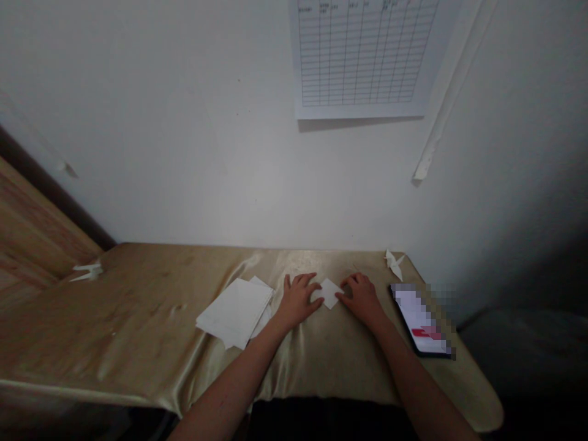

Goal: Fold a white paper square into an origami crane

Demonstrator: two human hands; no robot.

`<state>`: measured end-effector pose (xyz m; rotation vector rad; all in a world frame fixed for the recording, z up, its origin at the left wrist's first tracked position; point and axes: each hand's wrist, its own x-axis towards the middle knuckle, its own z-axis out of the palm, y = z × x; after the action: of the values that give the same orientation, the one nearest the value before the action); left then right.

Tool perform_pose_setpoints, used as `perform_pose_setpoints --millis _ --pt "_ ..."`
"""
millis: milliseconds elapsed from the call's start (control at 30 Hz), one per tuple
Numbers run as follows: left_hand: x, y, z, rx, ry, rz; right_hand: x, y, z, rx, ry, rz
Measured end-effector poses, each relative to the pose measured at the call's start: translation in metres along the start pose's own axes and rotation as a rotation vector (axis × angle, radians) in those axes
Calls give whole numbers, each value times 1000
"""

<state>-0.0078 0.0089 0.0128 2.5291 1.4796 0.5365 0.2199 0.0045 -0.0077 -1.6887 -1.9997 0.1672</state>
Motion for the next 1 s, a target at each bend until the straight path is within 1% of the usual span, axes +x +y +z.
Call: perform_pose_setpoints --millis 67,167,400,633,800,1000 --pt "-1 1 2 -9 1 47 0 2 2 14 4 -6" --pt "-1 4 5 -18 -12 65 1 2 3 42 4 -3" --pt "-2 8 7 -14 -20 54 3 2 -2 158 -7 -9" --pt "-1 5 8 -15 -4 42 4 6 -3 209 -18 -22" --pt "-1 6 4 -51 5 22 5 7 -4 245 -14 -19" --pt "0 5 1 -91 -21 -21 5 8 -7 302 -1 -18"
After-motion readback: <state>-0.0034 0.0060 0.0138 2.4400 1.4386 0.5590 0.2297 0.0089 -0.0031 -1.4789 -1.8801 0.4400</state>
